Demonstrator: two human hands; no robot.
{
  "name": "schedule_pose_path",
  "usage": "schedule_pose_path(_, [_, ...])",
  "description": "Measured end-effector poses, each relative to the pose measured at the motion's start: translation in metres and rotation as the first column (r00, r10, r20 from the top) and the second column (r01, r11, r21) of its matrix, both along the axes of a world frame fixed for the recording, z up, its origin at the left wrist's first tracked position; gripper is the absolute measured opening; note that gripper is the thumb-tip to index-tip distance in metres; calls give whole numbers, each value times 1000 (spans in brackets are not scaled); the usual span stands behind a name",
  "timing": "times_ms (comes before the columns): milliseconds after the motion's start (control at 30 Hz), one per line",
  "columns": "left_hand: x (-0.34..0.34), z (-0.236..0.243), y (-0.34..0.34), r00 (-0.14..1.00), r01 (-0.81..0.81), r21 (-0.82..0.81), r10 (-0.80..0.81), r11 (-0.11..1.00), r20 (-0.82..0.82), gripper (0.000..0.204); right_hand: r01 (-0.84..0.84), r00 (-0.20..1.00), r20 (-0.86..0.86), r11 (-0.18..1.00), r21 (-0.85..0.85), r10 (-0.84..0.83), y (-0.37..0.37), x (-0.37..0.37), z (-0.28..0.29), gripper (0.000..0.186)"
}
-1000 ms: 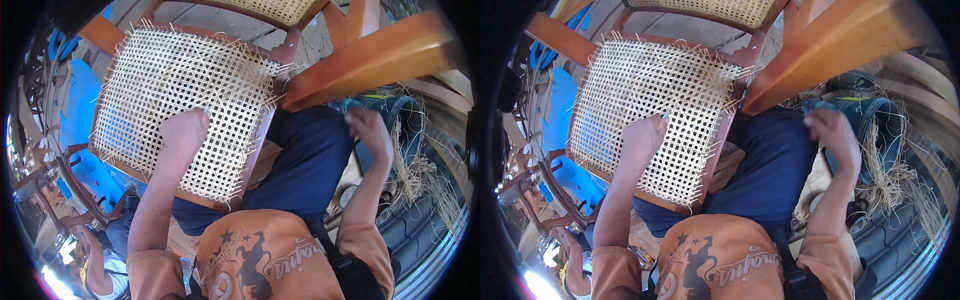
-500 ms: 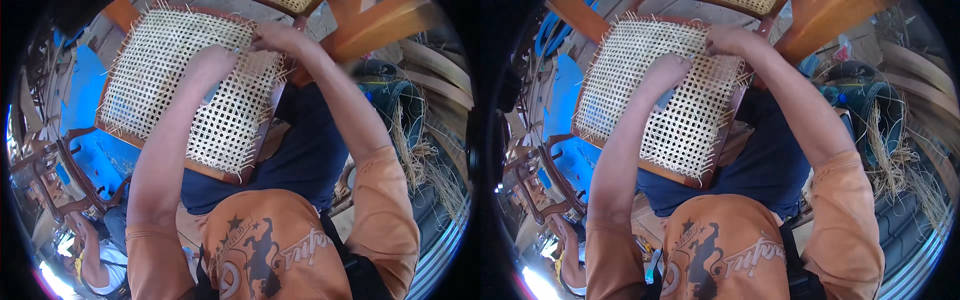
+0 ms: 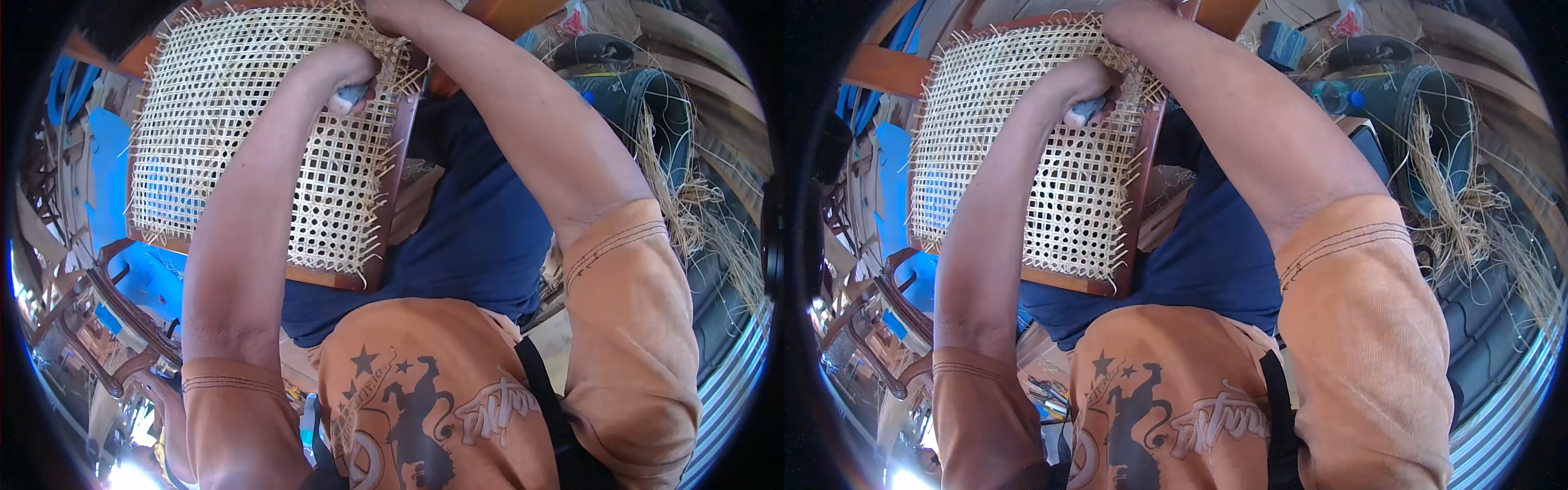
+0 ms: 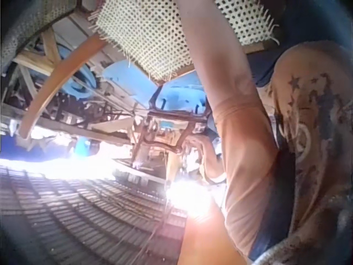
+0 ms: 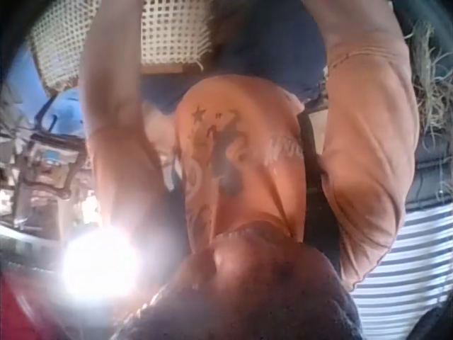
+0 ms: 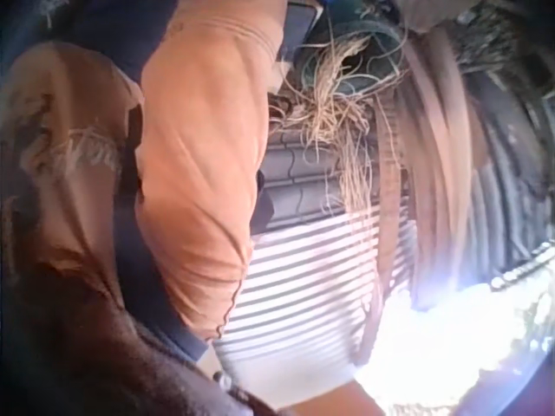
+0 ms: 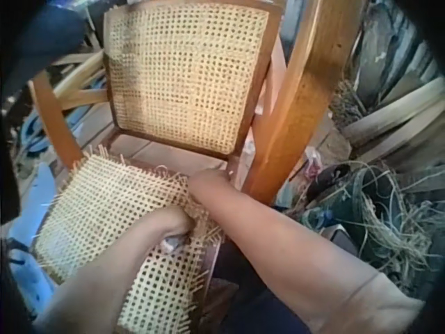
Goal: Weaving and trimming a rattan cane seat for a wooden chair.
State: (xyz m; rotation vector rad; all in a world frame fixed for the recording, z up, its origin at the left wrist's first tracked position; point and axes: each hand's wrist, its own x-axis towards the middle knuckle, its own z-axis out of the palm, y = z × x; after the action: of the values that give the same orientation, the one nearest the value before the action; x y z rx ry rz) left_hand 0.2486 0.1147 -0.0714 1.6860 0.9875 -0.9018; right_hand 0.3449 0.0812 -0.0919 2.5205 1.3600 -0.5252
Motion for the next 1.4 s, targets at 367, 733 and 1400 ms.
schedule_pose_path(367, [19, -25, -21, 988, 152, 285, -135, 947, -78, 25, -29, 999, -20, 993, -118, 27, 7, -11, -16, 28])
schedule_pose_path(733, [-6, -34, -11, 988, -149, 103, 144, 984, 57, 35, -81, 965, -251, 997, -6, 77, 1, -4, -19, 29])
schedule_pose_path(1400, [-139, 19, 30, 692, 611, 703, -677, 363, -251, 35, -69, 989, 123, 995, -71, 78, -10, -29, 25, 31])
